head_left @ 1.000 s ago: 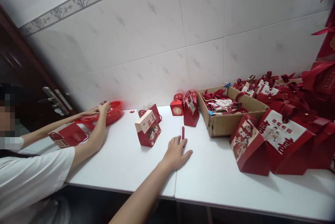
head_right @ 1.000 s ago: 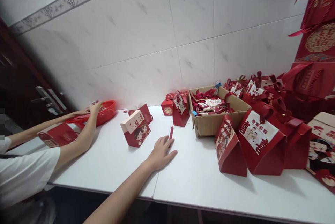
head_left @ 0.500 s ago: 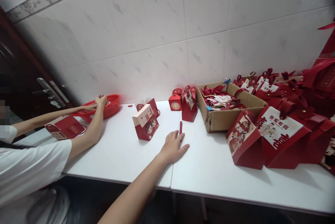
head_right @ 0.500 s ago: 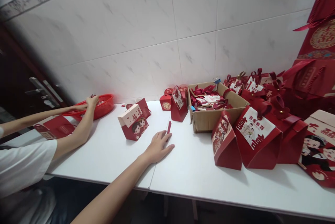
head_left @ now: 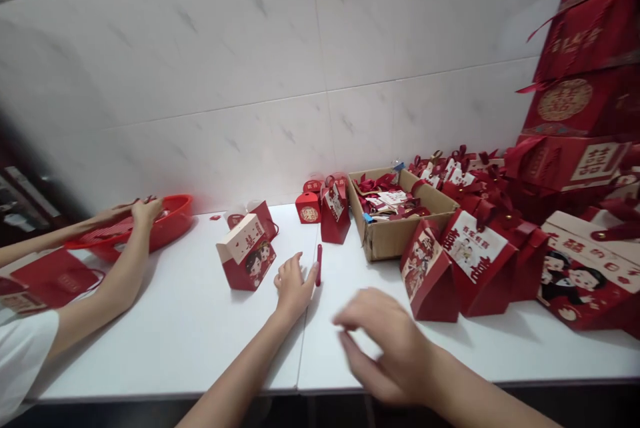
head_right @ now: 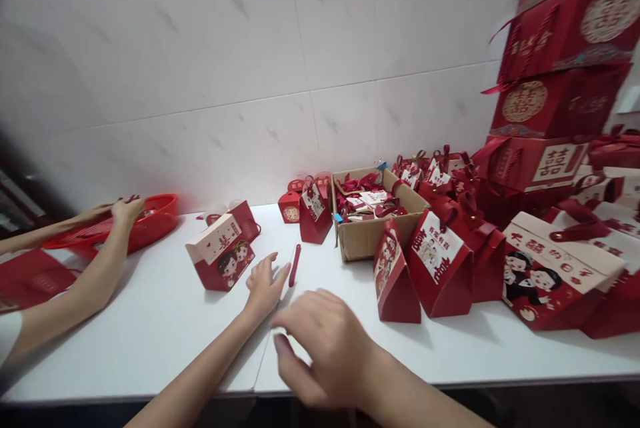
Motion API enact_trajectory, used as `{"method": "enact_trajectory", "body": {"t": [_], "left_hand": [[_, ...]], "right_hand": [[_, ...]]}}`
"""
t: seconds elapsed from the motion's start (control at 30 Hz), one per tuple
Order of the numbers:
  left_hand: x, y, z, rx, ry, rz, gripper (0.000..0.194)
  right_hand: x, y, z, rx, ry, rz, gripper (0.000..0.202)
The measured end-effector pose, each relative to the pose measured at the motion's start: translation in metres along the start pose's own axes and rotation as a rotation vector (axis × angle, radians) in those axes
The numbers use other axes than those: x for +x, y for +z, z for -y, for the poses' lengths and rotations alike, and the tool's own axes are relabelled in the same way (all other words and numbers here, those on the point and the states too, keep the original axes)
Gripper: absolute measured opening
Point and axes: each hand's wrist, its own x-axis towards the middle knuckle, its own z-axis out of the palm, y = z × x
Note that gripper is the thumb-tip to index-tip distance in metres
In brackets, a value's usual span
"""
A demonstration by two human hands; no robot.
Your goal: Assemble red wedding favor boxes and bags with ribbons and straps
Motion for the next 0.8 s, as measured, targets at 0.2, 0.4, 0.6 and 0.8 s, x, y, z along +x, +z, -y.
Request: {"method": "enact_trajectory", "body": {"t": [0.2, 0.4, 0.6, 0.8], "left_hand": [[0.048, -0.023, -0.112, -0.123, 0.231, -0.176, 0.025], [0.107, 0.001, -0.212, 0.274, 0.490, 0.338, 0.019], [0.152, 0.039, -0.238, 0.554, 0.418, 0.551, 0.018], [0.151, 0.055, -0.227, 0.618, 0.401, 0.589, 0.036]], "right_hand": [[0.014, 0.064, -0.057, -0.246, -0.003, 0.707, 0.016], [0.009, 0.071, -0.075, 0.040, 0.270, 0.758, 0.018], [0.014, 0.069, -0.082, 0.127, 0.289, 0.817, 0.019], [0.015, 0.073, -0.083, 0.082, 0.234, 0.849, 0.020]]}}
